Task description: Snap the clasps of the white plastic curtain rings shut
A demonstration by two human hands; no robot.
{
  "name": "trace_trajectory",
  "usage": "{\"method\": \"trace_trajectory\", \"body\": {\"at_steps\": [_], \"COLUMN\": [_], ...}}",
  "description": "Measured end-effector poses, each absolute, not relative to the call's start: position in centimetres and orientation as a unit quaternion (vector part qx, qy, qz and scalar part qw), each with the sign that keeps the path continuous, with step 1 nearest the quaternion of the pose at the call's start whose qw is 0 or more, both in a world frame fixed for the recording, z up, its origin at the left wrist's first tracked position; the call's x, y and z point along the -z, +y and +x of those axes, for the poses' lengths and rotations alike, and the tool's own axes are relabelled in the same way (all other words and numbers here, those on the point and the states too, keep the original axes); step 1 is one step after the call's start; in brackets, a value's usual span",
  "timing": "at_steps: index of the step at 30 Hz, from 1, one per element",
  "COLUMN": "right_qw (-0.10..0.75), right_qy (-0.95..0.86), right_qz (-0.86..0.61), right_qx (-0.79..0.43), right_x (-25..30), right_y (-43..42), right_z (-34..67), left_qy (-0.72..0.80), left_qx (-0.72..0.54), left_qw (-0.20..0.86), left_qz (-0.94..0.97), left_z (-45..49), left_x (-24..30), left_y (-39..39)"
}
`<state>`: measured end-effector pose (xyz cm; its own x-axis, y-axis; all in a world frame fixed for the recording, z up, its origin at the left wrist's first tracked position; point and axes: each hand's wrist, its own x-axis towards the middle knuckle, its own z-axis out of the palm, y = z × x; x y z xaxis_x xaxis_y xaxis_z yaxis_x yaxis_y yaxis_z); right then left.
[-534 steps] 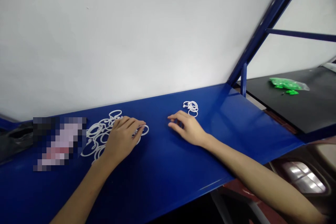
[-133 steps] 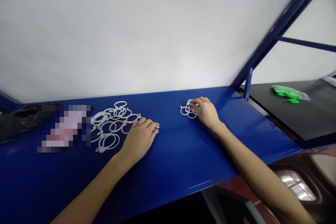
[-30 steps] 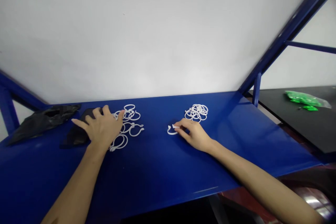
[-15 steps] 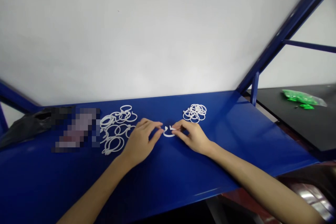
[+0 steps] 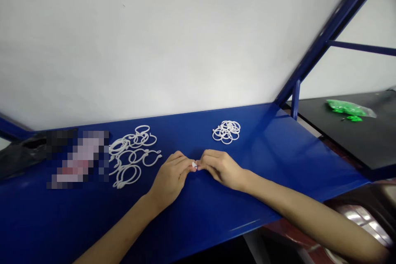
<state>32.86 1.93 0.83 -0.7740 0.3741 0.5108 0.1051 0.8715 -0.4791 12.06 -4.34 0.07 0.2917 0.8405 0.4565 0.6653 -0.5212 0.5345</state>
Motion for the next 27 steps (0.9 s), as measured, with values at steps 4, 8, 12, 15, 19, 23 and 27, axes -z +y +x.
{"method": "trace_trajectory", "body": {"at_steps": [4,8,12,15,19,23,27], "right_qw": [0.303,0.37,0.41,0.386,0.368,0.378,0.408], "right_qy": [-0.925,-0.886,-0.81,-0.778,-0.778,-0.785,-0.798], "right_qz": [-0.139,-0.245,-0.411,-0.486,-0.502,-0.486,-0.444], "right_qx": [-0.185,-0.136,-0.084,-0.094,-0.084,-0.062,-0.024], "right_x": [-0.8,-1.5,-1.6,-0.9,-0.3,-0.7,-1.7], "right_y": [2.0,4.3,8.5,11.0,11.9,11.1,9.6], "right_z": [32.5,32.6,34.8,36.4,36.8,36.3,35.9], "left_qy": [0.47,0.541,0.647,0.678,0.678,0.669,0.645], "left_qx": [-0.333,-0.268,-0.154,-0.071,-0.054,-0.076,-0.156], "left_qw": [0.084,-0.049,-0.151,-0.117,-0.085,-0.1,-0.114], "left_qz": [0.813,0.796,0.731,0.722,0.728,0.733,0.739], "left_z": [11.9,10.5,7.4,5.2,4.2,4.6,5.4], "left_x": [-0.4,-1.3,-1.5,-1.2,-0.9,-1.0,-1.6], "left_y": [-4.1,-3.1,-2.6,-2.5,-2.5,-2.3,-2.3]}}
